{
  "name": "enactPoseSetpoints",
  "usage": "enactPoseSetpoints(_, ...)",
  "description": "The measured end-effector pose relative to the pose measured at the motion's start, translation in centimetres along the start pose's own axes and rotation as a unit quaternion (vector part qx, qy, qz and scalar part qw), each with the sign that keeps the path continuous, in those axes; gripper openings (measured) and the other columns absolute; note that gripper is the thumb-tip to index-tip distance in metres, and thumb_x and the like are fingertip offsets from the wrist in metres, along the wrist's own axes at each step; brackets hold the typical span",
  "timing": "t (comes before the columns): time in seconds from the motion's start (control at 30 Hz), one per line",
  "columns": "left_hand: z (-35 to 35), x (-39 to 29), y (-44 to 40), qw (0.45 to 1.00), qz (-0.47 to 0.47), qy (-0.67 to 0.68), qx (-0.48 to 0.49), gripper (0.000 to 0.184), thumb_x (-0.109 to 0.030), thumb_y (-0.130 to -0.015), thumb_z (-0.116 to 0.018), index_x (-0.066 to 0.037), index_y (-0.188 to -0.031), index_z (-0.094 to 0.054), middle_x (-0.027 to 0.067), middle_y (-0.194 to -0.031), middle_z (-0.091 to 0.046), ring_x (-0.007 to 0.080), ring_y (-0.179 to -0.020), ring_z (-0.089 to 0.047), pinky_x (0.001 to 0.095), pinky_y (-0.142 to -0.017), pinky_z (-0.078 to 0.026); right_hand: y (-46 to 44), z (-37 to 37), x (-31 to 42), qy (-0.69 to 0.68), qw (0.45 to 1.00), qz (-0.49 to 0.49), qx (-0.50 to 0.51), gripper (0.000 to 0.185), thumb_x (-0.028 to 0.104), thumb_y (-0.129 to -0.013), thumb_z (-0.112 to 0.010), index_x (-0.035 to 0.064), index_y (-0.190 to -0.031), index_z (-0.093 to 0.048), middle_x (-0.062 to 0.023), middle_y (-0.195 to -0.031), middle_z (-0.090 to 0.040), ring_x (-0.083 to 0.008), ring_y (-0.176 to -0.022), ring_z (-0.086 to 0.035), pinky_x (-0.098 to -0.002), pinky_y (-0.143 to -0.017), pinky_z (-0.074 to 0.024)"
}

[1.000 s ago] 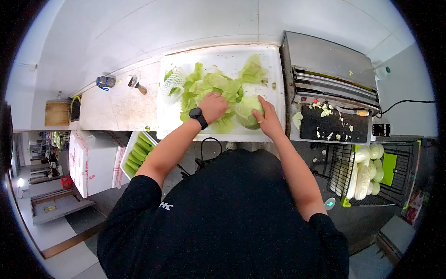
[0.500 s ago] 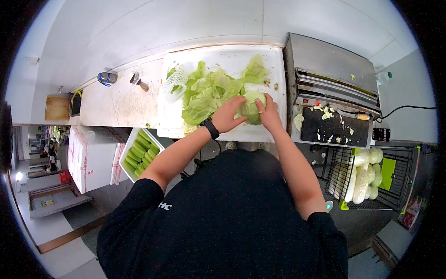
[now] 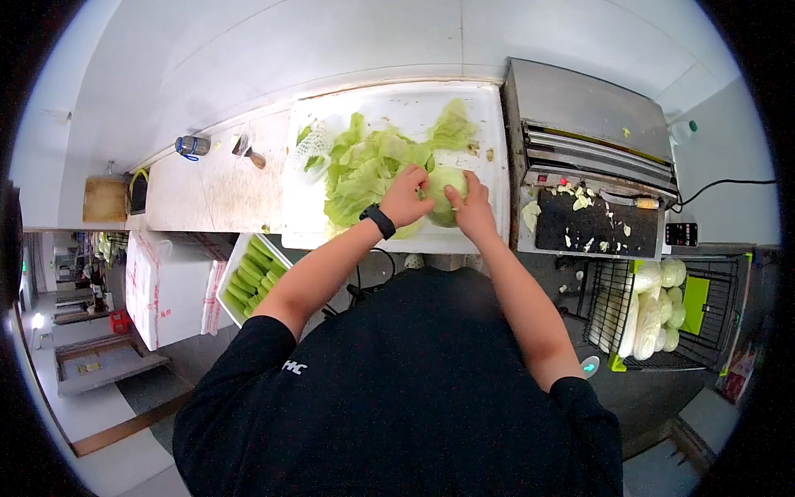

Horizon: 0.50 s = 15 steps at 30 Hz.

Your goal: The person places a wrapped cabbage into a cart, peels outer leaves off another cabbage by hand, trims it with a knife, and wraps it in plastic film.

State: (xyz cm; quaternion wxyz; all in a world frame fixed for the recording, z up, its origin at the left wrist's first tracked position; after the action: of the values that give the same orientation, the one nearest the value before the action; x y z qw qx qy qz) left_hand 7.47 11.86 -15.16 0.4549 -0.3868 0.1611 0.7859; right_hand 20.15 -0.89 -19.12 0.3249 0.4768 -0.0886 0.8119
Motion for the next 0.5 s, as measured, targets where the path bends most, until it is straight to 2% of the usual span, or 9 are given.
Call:
enactPoseSetpoints(0.03, -0.4, 0.0, 0.2, 1.0, -0.001, -0.001, 0.001, 0.025, -0.012, -0.071, -0.071, -0.004, -0.084, -0.051, 0.0145, -0.09, -0.052, 0.0336, -0.085, -0.053, 0.0414, -0.074, -0.046, -0.1, -0.2, -0.2, -0.01, 1.0, 0.004, -0.006, 0.066, 0.05, -0.097, -0.055, 0.01, -0.146, -0.036, -0.031, -0.132, -0.045, -0.0459, -0.121, -0.05, -0.0476, -0.102, -0.0429)
enactPoseSetpoints(0.1, -0.9, 0.5, 0.8, 0.994, 0.03, -0.062, -0.083, 0.022, -0.01, -0.069, -0.068, -0.003, -0.085, -0.053, 0.0154, -0.091, -0.053, 0.034, -0.086, -0.054, 0.0411, -0.076, -0.046, -0.4, -0.9, -1.0, -0.02, 1.0, 0.009, -0.011, 0.065, 0.049, -0.097, -0.054, 0.0085, -0.145, -0.036, -0.0314, -0.134, -0.044, -0.0455, -0.124, -0.048, -0.047, -0.104, -0.0411)
enactPoseSetpoints(0.13, -1.2, 1.0, 1.0, 0.994, 0.031, -0.064, -0.084, 0.022, -0.01, -0.069, -0.068, -0.003, -0.085, -0.053, 0.0154, -0.091, -0.053, 0.034, -0.086, -0.054, 0.0411, -0.076, -0.046, -0.8, -1.2, -2.2, -0.046, 0.998, 0.017, -0.03, 0.064, 0.047, -0.098, -0.054, 0.0074, -0.146, -0.036, -0.0313, -0.136, -0.043, -0.045, -0.126, -0.046, -0.0462, -0.106, -0.039)
enactPoseSetpoints(0.2, -1.7, 2.5, 1.5, 0.993, 0.092, 0.011, -0.069, 0.024, -0.016, -0.074, -0.071, -0.003, -0.086, -0.055, 0.0167, -0.093, -0.054, 0.0339, -0.088, -0.055, 0.0403, -0.078, -0.047, -1.2, -1.2, -3.1, -0.073, 0.996, 0.027, -0.046, 0.063, 0.045, -0.099, -0.053, 0.0063, -0.146, -0.037, -0.0312, -0.138, -0.041, -0.0445, -0.128, -0.044, -0.0453, -0.108, -0.0369)
enactPoseSetpoints(0.3, -1.6, 2.7, 1.6, 0.989, 0.133, 0.054, -0.043, 0.03, -0.023, -0.079, -0.074, -0.003, -0.091, -0.055, 0.0169, -0.096, -0.056, 0.031, -0.088, -0.056, 0.0387, -0.079, -0.048, -1.1, -1.1, -3.3, -0.103, 0.994, 0.034, -0.025, 0.06, 0.041, -0.101, -0.051, 0.0064, -0.148, -0.036, -0.0303, -0.142, -0.039, -0.0441, -0.129, -0.043, -0.0445, -0.111, -0.0344)
enactPoseSetpoints(0.33, -1.3, 2.3, 1.5, 0.988, 0.135, 0.054, -0.043, 0.03, -0.023, -0.079, -0.074, -0.003, -0.091, -0.055, 0.0169, -0.096, -0.056, 0.031, -0.088, -0.056, 0.0387, -0.079, -0.048, -1.0, -1.2, -3.1, -0.104, 0.994, 0.03, -0.017, 0.06, 0.04, -0.101, -0.05, 0.0065, -0.148, -0.036, -0.0299, -0.142, -0.04, -0.0435, -0.13, -0.042, -0.0445, -0.111, -0.034)
enactPoseSetpoints(0.4, -1.1, 1.8, 0.9, 0.984, 0.174, 0.034, -0.005, 0.038, -0.03, -0.084, -0.076, -0.003, -0.098, -0.054, 0.0155, -0.097, -0.056, 0.0255, -0.087, -0.056, 0.0369, -0.078, -0.048, -0.7, -1.2, -2.8, -0.103, 0.994, 0.027, -0.008, 0.059, 0.04, -0.101, -0.05, 0.0065, -0.149, -0.035, -0.0295, -0.141, -0.04, -0.043, -0.132, -0.041, -0.0446, -0.111, -0.0335)
enactPoseSetpoints(0.5, -1.9, 3.8, 0.6, 0.985, 0.138, 0.105, 0.003, 0.043, -0.031, -0.085, -0.076, -0.002, -0.104, -0.051, 0.0139, -0.1, -0.056, 0.0226, -0.089, -0.056, 0.0361, -0.078, -0.049, -0.6, -1.1, -2.6, -0.092, 0.995, 0.02, -0.021, 0.059, 0.04, -0.102, -0.049, 0.0062, -0.148, -0.035, -0.0293, -0.141, -0.041, -0.0425, -0.132, -0.04, -0.0449, -0.112, -0.0329)
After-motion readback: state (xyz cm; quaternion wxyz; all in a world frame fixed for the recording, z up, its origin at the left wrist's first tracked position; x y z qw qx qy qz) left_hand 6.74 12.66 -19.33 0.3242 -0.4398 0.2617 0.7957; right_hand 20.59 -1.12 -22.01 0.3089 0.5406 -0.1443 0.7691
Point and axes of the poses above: each hand's wrist, its own y-axis away from the middle knuckle, its own z-axis out of the back of the hand, x = y × z, the point moved 4 cm from there along -y, towards the middle knuckle
